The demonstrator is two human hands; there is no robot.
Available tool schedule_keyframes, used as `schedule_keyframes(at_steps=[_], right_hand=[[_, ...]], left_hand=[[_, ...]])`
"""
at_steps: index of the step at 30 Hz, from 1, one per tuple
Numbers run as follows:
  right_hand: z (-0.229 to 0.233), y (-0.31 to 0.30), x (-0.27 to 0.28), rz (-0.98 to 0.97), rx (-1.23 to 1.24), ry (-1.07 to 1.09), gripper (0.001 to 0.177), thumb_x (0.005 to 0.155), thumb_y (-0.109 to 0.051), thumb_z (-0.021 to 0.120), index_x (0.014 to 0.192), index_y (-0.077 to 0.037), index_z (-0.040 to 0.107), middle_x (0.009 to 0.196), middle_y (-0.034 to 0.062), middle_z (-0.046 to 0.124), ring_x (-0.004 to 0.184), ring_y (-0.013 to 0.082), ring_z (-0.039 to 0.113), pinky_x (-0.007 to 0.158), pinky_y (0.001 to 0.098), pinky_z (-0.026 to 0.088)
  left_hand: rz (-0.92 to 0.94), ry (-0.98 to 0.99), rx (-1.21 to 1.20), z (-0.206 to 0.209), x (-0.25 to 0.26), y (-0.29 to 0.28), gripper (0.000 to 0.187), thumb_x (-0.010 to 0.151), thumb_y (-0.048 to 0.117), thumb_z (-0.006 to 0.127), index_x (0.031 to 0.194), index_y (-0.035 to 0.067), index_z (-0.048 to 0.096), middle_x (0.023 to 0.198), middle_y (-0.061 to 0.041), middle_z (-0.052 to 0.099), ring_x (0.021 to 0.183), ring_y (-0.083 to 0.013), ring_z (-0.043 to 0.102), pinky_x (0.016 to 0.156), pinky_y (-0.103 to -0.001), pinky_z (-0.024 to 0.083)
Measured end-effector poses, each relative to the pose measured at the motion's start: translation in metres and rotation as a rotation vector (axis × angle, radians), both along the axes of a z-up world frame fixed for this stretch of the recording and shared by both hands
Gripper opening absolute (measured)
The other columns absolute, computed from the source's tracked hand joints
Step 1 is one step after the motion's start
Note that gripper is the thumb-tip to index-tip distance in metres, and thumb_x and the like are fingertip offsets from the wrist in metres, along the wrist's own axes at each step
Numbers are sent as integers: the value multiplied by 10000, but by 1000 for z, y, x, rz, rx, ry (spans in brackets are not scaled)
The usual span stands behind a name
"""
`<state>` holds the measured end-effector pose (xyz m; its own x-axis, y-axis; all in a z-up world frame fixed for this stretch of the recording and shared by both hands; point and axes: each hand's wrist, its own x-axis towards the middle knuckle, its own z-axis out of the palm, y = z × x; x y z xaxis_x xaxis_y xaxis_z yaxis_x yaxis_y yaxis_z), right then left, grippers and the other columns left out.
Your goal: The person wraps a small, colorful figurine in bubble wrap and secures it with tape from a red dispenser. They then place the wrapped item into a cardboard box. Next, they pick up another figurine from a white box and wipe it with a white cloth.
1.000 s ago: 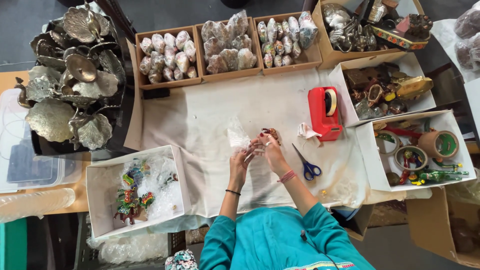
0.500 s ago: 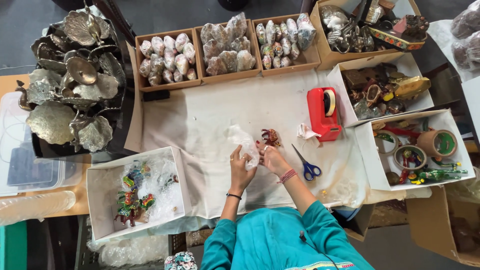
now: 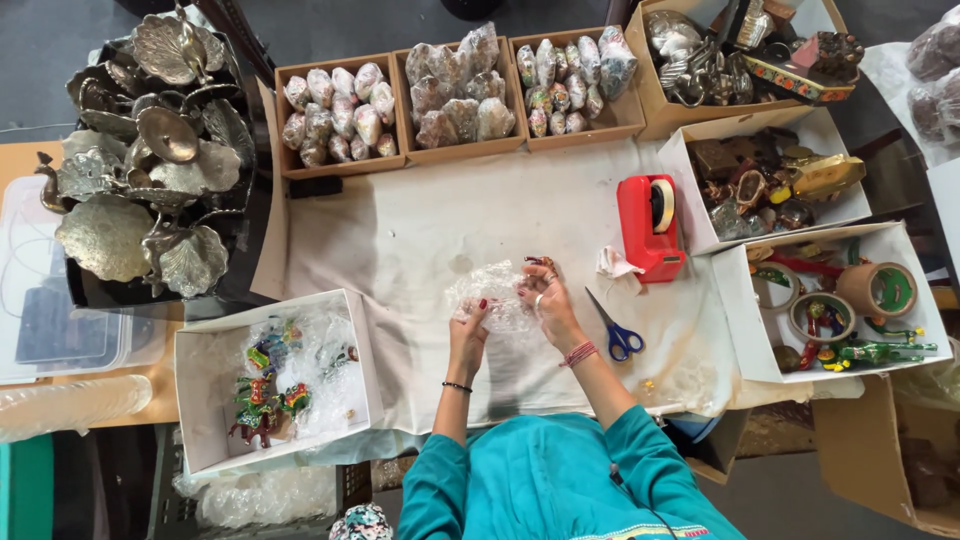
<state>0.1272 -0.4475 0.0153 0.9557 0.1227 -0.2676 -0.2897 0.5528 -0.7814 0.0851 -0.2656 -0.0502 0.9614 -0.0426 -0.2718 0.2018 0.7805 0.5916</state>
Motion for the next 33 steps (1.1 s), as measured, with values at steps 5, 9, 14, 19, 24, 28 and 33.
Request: schedule_keyframes(at_steps=[5, 9, 14, 19, 24, 28, 33], right_hand=[[11, -7, 9, -55, -125, -70, 422, 902, 73, 630, 1299, -45, 553, 1147, 41, 667, 1111, 131, 645, 888, 254, 535], [15, -6, 8, -50, -228, 67, 396, 933, 64, 634, 1303, -33, 534, 1143, 121, 706, 1017, 148, 681, 813, 271, 539], [15, 4, 7, -87, -345, 41, 462, 876, 89, 630, 1301, -51, 511, 1112, 87, 694, 995, 144, 714, 778, 287, 571], [-52, -22, 10, 110, 157, 456, 437, 947, 13, 639, 1374, -38, 563, 1098, 93, 693, 908, 177, 636, 765, 333, 558], [-7, -10, 14, -173, -209, -32, 502, 848, 157, 537, 1317, -6, 605, 1243, 152, 718, 1097, 206, 691, 998, 358, 535], [93, 12, -2, -305, -582, -387, 670, 805, 193, 402, 1417, -46, 533, 1321, 89, 672, 1239, 223, 644, 1073, 381, 484], [83, 44, -20, 107, -1475, -1089, 702, 757, 121, 588, 1436, -50, 538, 1412, 144, 609, 1320, 324, 560, 1149, 502, 401]], left_hand=[[-111, 50, 367, 36, 1, 15, 261, 978, 114, 731, 1211, 0, 697, 1077, -60, 723, 910, -124, 643, 782, -288, 488], [-113, -63, 466, 39, 6, 19, 184, 987, 124, 704, 1102, -15, 738, 1037, -54, 771, 948, -86, 712, 882, -222, 563], [10, 74, 445, 31, 11, 19, 166, 992, 179, 655, 1081, 42, 685, 873, 45, 683, 667, -8, 535, 565, -191, 432], [50, 74, 543, 33, 8, 18, 144, 1008, 185, 663, 1071, 57, 688, 722, 82, 563, 535, 0, 354, 444, -214, 251], [149, 33, 879, 18, 3, 16, 191, 1052, 215, 660, 1103, 33, 689, 786, -11, 644, 689, -62, 584, 594, -212, 434], [308, 64, 1057, 38, 5, 17, 393, 988, 291, 639, 1283, 41, 569, 1157, -61, 661, 855, -136, 599, 679, -263, 511], [60, 308, 156, 69, 12, 28, 654, 945, 633, 445, 1321, 112, 567, 1216, -125, 703, 947, -200, 686, 773, -310, 575]])
